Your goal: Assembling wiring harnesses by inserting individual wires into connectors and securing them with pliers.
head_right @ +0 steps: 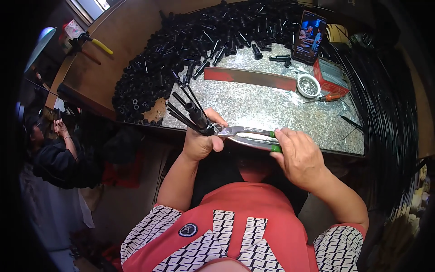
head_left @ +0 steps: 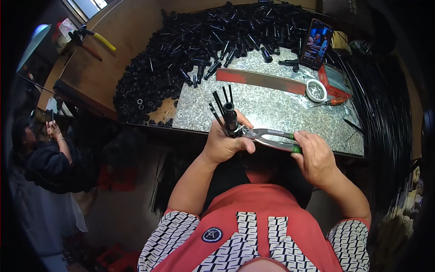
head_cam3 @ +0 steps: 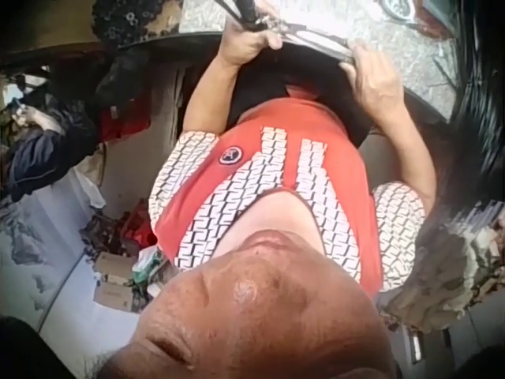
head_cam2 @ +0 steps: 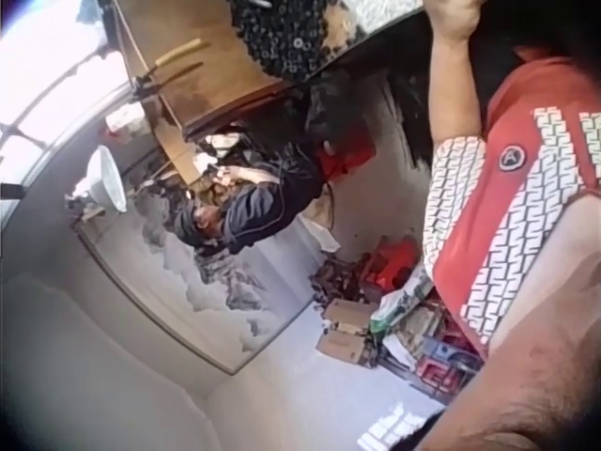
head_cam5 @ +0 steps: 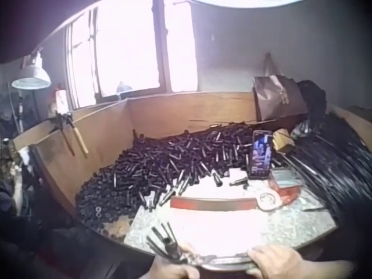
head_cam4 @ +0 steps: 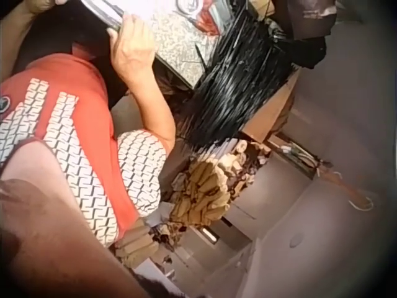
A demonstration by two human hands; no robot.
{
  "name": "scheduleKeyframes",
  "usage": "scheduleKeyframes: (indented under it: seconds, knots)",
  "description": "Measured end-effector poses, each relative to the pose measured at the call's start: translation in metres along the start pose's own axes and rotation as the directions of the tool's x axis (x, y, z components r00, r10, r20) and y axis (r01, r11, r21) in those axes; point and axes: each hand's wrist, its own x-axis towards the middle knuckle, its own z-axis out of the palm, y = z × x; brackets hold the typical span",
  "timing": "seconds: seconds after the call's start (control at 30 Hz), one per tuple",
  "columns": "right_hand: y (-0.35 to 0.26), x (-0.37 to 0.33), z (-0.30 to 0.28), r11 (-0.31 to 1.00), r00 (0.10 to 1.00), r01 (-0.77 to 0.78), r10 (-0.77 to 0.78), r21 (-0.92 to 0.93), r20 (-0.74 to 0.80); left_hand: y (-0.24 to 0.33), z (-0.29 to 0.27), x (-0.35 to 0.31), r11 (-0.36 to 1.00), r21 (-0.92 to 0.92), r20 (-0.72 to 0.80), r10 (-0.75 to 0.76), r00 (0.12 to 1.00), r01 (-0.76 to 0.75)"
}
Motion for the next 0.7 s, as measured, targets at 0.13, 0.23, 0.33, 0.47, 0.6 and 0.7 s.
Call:
scheduleKeyframes:
  seconds: [0.13,0.23,0.33,0.47,0.6,0.7]
  knots:
    - [0.010,0.005,-0.009,0.305,0.667,-0.727,0.105,0.615,0.737,0.006,0.000,-0.001,0.975,-0.179,0.055,-0.124,0.991,0.132]
    - [0.021,-0.020,0.014,-0.327,0.505,-0.845,-0.231,0.423,0.832,0.008,0.001,0.005,0.983,-0.111,0.222,-0.117,0.968,0.145]
    - [0.021,-0.016,0.012,-0.175,0.507,-0.861,-0.214,0.478,0.835,0.003,0.006,0.003,0.996,-0.054,0.141,-0.059,0.988,0.067]
    - [0.004,0.003,0.001,0.707,0.812,-0.509,0.206,0.491,0.545,-0.001,0.002,0.004,0.997,0.077,0.035,-0.025,0.999,0.022]
    - [0.015,-0.003,0.011,0.951,0.979,-0.182,0.152,0.249,0.135,-0.002,0.005,0.004,0.990,-0.036,-0.002,-0.135,0.991,0.134]
    - [0.021,-0.004,-0.005,-0.089,0.484,-0.874,-0.244,0.477,0.840,-0.009,-0.003,0.006,0.996,0.020,0.126,-0.090,0.988,0.088]
